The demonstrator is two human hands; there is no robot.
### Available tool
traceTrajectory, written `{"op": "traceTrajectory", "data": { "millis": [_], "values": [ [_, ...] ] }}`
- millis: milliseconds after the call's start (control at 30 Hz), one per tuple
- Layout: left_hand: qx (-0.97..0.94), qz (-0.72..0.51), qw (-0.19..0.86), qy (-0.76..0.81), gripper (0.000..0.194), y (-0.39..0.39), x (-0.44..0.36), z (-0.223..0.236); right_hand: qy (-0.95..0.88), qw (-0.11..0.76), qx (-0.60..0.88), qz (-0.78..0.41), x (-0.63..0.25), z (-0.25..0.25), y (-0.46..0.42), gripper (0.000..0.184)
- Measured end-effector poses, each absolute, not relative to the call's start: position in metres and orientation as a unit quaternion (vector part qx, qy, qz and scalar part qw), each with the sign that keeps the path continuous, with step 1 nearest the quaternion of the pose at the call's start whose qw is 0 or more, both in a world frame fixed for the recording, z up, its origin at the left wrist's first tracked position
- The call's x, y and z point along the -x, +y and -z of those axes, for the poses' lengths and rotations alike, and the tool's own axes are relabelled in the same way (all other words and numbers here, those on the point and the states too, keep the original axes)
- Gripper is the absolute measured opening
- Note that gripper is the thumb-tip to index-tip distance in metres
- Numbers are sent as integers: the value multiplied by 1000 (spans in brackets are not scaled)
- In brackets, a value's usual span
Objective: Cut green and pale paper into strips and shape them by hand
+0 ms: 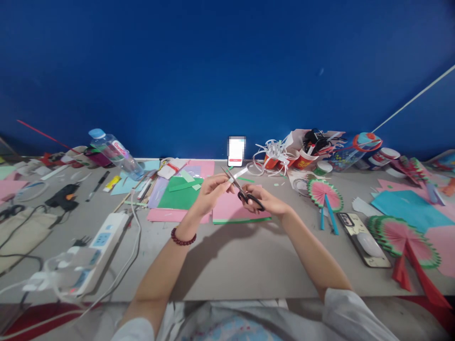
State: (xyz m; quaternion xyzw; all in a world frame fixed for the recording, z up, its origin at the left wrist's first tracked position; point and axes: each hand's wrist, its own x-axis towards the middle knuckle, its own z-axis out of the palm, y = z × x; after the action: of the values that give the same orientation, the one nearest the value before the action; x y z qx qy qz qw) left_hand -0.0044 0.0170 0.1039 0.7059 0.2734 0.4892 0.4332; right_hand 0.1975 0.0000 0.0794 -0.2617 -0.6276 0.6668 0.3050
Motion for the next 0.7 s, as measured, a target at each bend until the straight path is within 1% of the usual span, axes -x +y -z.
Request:
{"op": "traceTrajectory", "data": {
  "millis": [267,467,700],
  "values": [
    [-701,-492,440,270,34,16,4,-104,-626,308,271,-663,-194,-85,-3,50],
    [-702,-496,441,259,31,18,4,-102,-627,305,250,-672,-192,-85,-3,49],
    [-701,-492,444,262,33,17,4,-103,-630,310,235,-672,-192,-83,-2,47]
  ]
}}
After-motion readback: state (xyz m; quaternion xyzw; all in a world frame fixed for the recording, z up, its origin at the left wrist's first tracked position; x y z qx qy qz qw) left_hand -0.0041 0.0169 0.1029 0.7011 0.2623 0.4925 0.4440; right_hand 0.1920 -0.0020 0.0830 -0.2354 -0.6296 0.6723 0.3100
